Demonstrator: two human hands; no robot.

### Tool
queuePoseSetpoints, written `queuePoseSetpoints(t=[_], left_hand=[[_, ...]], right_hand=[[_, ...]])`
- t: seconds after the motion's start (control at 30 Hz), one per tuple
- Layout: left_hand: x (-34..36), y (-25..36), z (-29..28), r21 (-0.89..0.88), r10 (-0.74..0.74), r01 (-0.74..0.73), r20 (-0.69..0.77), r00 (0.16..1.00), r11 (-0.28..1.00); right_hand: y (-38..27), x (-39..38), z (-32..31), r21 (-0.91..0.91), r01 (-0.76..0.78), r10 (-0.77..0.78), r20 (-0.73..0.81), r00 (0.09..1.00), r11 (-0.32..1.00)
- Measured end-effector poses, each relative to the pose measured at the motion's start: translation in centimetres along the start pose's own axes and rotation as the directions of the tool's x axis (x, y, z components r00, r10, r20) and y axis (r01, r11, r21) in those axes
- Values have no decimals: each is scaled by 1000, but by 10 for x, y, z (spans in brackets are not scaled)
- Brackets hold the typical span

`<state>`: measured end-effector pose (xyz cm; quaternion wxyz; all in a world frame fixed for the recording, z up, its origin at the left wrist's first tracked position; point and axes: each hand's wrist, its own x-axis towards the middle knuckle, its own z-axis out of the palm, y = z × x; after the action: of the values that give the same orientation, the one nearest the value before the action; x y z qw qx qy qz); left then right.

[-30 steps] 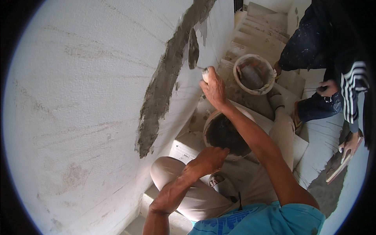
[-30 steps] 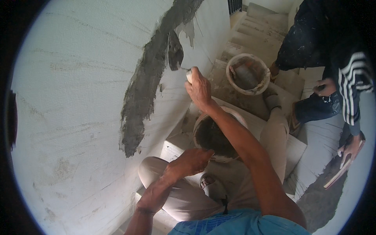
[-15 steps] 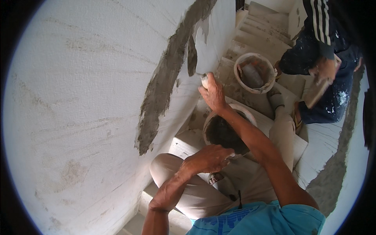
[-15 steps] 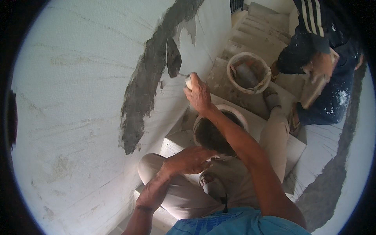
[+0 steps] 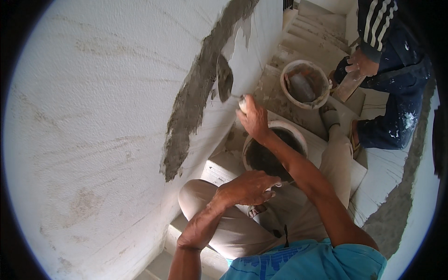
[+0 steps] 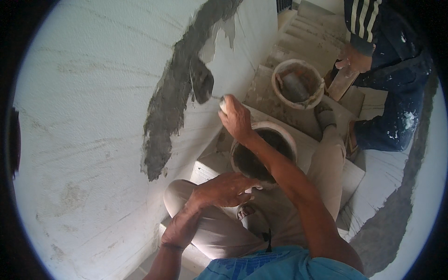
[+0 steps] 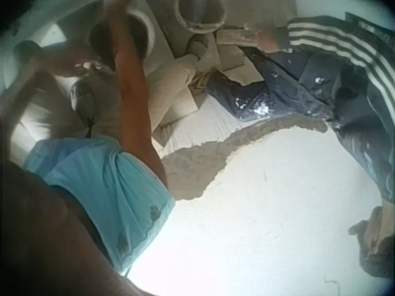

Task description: The person scoops cement from a bucket and applies it to the wall using a trowel. They repeatedly smooth the cement along the wall surface while sitting on the stairs.

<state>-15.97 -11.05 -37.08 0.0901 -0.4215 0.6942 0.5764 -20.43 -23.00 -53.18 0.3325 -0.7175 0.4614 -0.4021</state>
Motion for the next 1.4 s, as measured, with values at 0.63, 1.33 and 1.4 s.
queuePoseSetpoints(t=[0.63, 1.33, 1.4], left_hand=[[-3, 1, 4, -55, 91, -94, -59, 994, 994], [-7, 2, 6, -9, 120, -121, -52, 991, 993], [-4, 0, 9, -1, 143, -143, -81, 986, 990]], right_hand=[[-18, 13, -1, 59, -87, 87, -1, 996, 994], [-40, -21, 17, 27, 144, -143, -19, 990, 989], [-31, -38, 14, 32, 187, -189, 60, 980, 982]])
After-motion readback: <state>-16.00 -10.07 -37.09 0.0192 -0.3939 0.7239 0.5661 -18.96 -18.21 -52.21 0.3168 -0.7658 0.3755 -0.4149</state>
